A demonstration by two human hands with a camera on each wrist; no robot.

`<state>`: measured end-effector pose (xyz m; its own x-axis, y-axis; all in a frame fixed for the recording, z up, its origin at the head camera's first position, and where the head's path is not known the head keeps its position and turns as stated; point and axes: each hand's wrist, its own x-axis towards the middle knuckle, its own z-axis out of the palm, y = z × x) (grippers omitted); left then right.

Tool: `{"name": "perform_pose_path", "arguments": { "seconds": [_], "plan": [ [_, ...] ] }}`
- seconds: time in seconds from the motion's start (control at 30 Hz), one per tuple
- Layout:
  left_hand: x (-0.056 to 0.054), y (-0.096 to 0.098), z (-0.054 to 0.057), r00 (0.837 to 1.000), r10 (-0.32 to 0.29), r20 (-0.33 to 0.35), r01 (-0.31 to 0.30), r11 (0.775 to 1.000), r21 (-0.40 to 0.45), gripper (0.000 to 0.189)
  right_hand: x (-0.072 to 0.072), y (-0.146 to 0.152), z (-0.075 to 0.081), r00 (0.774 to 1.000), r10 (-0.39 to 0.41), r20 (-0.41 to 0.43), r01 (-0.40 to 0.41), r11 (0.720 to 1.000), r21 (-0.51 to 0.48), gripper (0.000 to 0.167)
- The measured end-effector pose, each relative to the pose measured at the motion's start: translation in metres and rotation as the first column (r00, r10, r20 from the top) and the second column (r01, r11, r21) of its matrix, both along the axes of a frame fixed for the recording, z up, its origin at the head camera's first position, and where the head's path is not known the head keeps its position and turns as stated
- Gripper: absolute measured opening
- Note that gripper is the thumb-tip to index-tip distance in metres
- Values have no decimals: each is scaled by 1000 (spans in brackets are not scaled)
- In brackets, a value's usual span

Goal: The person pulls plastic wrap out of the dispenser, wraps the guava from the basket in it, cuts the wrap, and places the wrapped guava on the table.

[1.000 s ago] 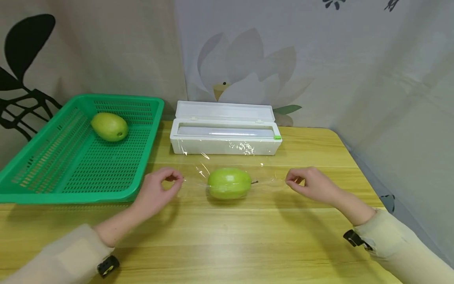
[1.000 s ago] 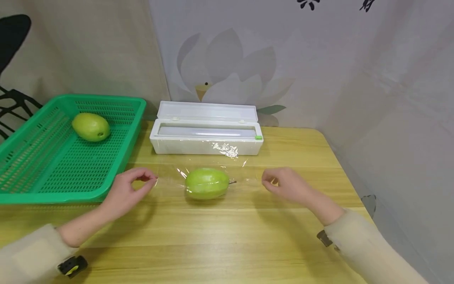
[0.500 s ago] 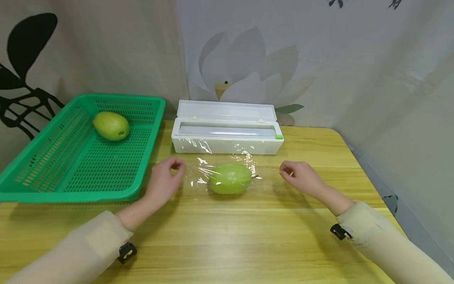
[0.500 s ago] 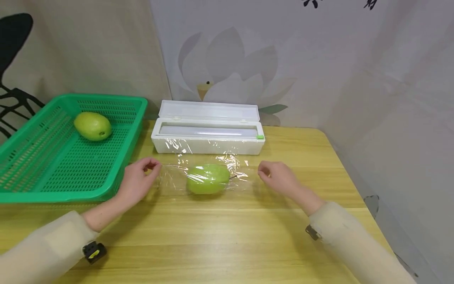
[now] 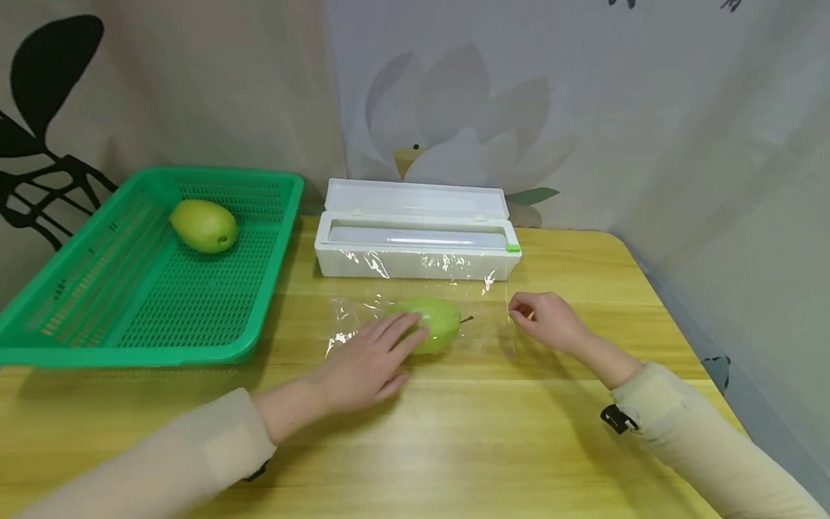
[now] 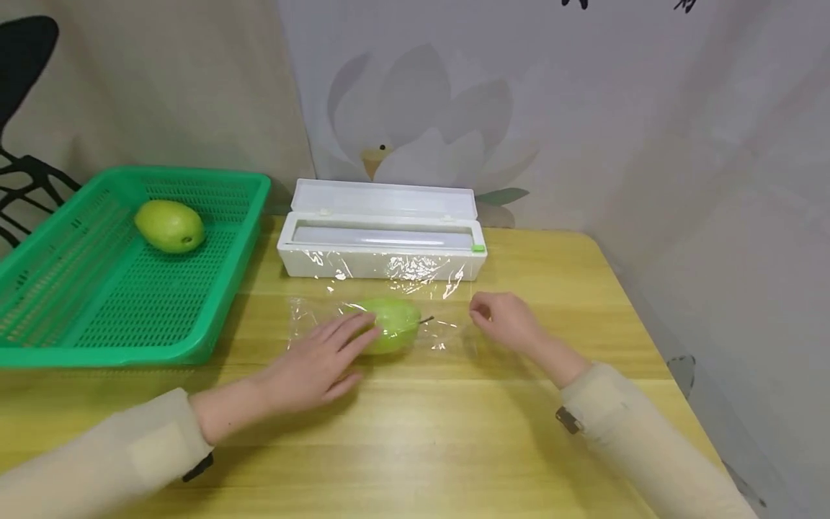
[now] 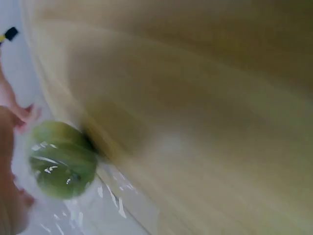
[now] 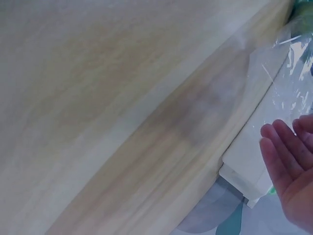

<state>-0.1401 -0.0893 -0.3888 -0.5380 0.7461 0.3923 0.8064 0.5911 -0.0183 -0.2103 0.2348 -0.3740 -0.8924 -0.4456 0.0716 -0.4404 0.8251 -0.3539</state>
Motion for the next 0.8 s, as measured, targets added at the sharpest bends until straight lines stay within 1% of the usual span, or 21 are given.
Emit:
{"name": "perform_pose_path", "arguments": {
  "seconds": [0.03, 0.07, 0.1, 0.17, 0.2, 0.23, 0.27, 0.3, 0.33, 0.37, 0.4, 0.43, 0.47, 0.5, 0.53, 0.6, 0.63, 0.73, 0.77, 0.8],
  "plan": [
    [-1, 2, -1, 998, 35, 54, -32, 999, -43, 65, 1, 0, 1, 1000, -6, -4, 6, 1000, 15, 11],
    [-2, 2, -2, 992, 78, 97, -71, 995, -71, 68, 2, 0, 3, 1000, -20, -17, 20, 999, 31, 14],
    [-3, 2, -2, 984, 111, 137, -100, 992, -80, 70, 4, -1, 5, 998, -30, -46, 32, 998, 48, 18],
    [-6, 2, -3, 972, 137, 190, -128, 990, -60, 69, 10, -6, 10, 989, -26, -145, 34, 998, 54, 26],
    [-8, 1, -2, 970, 138, 202, -131, 990, -45, 68, 14, -11, 14, 979, -4, -203, 14, 999, 47, 31],
    [-10, 1, -2, 968, 133, 212, -130, 991, -25, 67, 19, -17, 18, 965, 39, -260, -30, 999, 39, 35],
    [-11, 1, -2, 968, 127, 217, -128, 992, -8, 65, 24, -24, 21, 944, 100, -315, -92, 995, 40, 38],
    [-12, 2, -2, 967, 123, 221, -128, 992, 5, 64, 28, -32, 23, 917, 179, -356, -170, 984, 56, 40],
    [-13, 2, -1, 967, 120, 226, -127, 992, 17, 62, 33, -40, 25, 891, 262, -371, -250, 965, 81, 43],
    [-14, 2, -1, 965, 117, 234, -127, 992, 27, 62, 36, -49, 25, 867, 341, -363, -320, 940, 118, 47],
    [-15, 2, 0, 965, 111, 239, -124, 992, 37, 61, 39, -57, 24, 849, 408, -336, -376, 913, 157, 53],
    [-16, 2, 0, 965, 103, 240, -117, 992, 45, 60, 41, -64, 23, 837, 457, -302, -417, 889, 190, 58],
    [-17, 3, 1, 965, 93, 244, -109, 993, 53, 59, 42, -69, 21, 837, 481, -261, -433, 874, 221, 63],
    [-18, 3, 2, 963, 83, 256, -103, 993, 65, 58, 42, -73, 20, 847, 487, -216, -436, 867, 242, 67],
    [-20, 4, 3, 960, 71, 271, -96, 992, 80, 58, 41, -76, 18, 861, 477, -177, -428, 867, 255, 71],
    [-24, 4, 6, 944, 48, 326, -91, 989, 117, 56, 39, -79, 16, 885, 449, -125, -410, 877, 252, 75],
    [-26, 4, 7, 931, 40, 364, -95, 986, 135, 56, 37, -79, 15, 892, 438, -112, -404, 883, 239, 76],
    [-33, 2, 9, 877, 32, 479, -135, 974, 182, 59, 32, -79, 13, 902, 422, -95, -400, 896, 192, 77],
    [-36, 1, 9, 864, 31, 503, -147, 970, 192, 60, 31, -80, 12, 903, 420, -92, -400, 899, 175, 79],
    [-38, 1, 9, 854, 30, 520, -158, 966, 203, 61, 28, -81, 11, 905, 415, -91, -398, 903, 161, 80]
  ]
}}
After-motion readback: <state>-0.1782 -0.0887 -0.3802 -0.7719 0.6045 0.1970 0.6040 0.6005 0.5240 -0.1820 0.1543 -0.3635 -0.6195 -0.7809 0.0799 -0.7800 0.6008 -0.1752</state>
